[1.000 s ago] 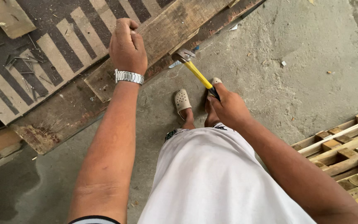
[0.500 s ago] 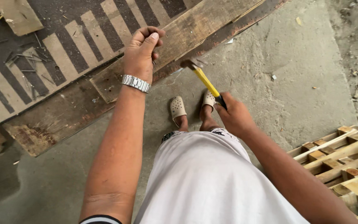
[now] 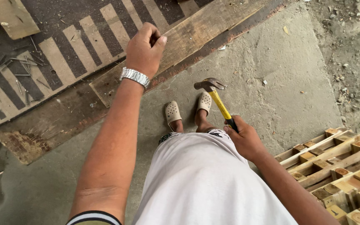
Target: The person assembles small wooden blocks by hammering nails into them. They position the blocks on a workbench, insert nails, and strike them with a hammer to secure the pieces together.
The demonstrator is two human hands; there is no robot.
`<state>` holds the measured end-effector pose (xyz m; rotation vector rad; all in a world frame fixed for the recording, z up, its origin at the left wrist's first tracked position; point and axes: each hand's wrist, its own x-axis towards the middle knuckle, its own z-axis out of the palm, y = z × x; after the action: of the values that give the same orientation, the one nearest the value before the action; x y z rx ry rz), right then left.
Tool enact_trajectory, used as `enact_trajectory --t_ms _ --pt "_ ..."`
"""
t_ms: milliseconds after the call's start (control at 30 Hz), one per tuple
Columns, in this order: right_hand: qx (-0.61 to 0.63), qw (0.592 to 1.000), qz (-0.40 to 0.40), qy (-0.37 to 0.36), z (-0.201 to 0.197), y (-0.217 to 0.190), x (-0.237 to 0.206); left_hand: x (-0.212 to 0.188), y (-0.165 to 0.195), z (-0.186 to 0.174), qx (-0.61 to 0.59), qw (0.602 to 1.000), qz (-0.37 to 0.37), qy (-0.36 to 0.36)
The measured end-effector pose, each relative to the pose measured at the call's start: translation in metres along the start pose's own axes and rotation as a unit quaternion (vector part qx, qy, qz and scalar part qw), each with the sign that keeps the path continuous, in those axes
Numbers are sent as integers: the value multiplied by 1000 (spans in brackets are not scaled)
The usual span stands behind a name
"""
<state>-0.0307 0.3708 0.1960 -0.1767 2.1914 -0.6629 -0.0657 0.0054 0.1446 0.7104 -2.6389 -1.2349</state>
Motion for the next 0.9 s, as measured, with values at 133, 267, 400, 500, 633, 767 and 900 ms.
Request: enact_trajectory --t_ms 133,267,400,500,633,767,900 --pt "4 1000 4 12 -2 3 -3 -9 2 -32 106 981 -42 -159" --pt "1 1000 16 13 -2 7 -5 -16 -2 -51 86 981 41 -167" --pt "-1 1000 16 13 -1 12 -6 -23 -8 -54 -243 939 -165 -179" --pt "2 1000 6 16 1 15 -6 -28 -14 -50 -639 733 -213 -97" --pt "-1 1000 0 12 3 17 -7 -32 -18 -31 -681 701 -202 -59" --pt "-3 1000 18 16 5 14 -9 -31 -19 -8 -518 835 -176 -51" --pt "3 999 29 13 6 8 -11 -26 -14 19 -163 985 39 51"
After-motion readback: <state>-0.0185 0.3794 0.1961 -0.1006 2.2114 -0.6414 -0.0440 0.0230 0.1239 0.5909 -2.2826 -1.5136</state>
